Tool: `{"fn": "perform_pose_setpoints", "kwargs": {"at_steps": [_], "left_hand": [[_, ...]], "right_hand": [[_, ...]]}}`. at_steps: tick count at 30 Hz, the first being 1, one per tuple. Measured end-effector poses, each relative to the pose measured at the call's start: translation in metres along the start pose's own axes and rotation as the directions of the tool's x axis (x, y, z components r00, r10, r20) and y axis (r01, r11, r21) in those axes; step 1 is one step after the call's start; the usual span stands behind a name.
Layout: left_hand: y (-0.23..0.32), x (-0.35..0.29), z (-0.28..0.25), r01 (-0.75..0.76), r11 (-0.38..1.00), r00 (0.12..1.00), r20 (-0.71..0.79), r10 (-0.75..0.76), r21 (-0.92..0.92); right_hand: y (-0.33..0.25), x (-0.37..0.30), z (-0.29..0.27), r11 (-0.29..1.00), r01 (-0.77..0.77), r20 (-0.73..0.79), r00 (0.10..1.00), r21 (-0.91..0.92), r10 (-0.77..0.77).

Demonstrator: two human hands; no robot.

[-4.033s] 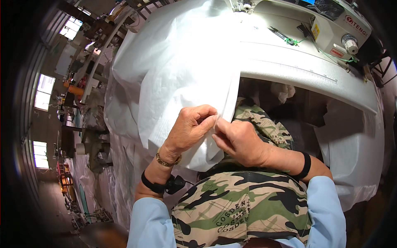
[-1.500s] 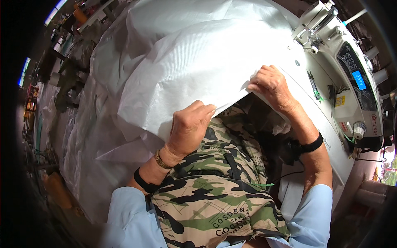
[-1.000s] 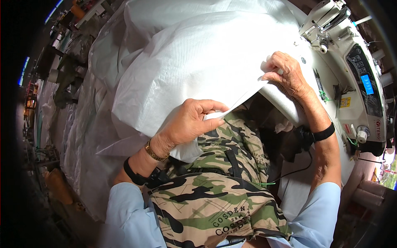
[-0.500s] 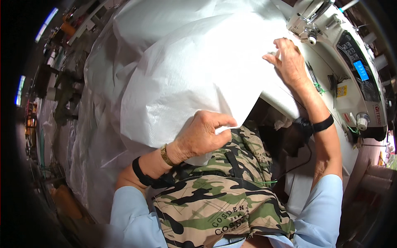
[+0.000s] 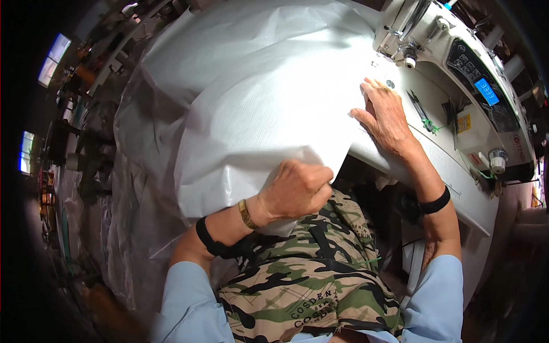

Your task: Sewing together large sheets of white plastic material using an industrial sewing machine.

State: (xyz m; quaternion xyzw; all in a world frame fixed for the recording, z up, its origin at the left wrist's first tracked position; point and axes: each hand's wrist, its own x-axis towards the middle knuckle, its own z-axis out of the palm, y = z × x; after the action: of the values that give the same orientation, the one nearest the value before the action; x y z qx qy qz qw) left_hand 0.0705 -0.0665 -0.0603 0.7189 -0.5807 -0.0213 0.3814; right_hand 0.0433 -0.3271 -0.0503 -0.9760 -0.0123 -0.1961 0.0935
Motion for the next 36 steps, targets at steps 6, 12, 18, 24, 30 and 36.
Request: {"fn": "perform_pose_setpoints", "kwargs": {"at_steps": [6, 12, 18, 24, 30, 36], "left_hand": [[-0.013, 0.05, -0.004, -0.083, 0.987, 0.996, -0.014, 0.086, 0.141], [-0.028, 0.105, -0.006, -0.125, 0.948, 0.992, 0.027, 0.122, 0.292], [-0.046, 0.163, 0.004, -0.103, 0.944, 0.994, 0.061, 0.089, 0.312], [-0.055, 0.182, 0.007, 0.114, 0.981, 0.982, 0.134, -0.135, 0.157], [-0.005, 0.089, -0.03, -0.034, 0.975, 0.998, -0.046, 0.045, 0.22], [-0.063, 0.034, -0.073, 0.138, 0.865, 0.97, -0.243, -0.019, 0.482]], "right_hand": [[0.006, -0.001, -0.004, 0.994, -0.065, 0.139, 0.989, 0.083, 0.053], [0.01, -0.002, -0.002, 0.991, -0.036, 0.099, 0.995, 0.127, 0.023], [0.013, 0.001, -0.002, 0.986, -0.037, 0.01, 0.999, 0.16, 0.036], [0.009, 0.003, -0.004, 0.971, -0.146, -0.106, 0.98, 0.19, 0.169], [0.013, 0.0, 0.0, 0.978, -0.138, -0.11, 0.982, 0.155, 0.156], [0.016, -0.001, 0.006, 0.977, -0.172, -0.07, 0.981, 0.123, 0.181]]}}
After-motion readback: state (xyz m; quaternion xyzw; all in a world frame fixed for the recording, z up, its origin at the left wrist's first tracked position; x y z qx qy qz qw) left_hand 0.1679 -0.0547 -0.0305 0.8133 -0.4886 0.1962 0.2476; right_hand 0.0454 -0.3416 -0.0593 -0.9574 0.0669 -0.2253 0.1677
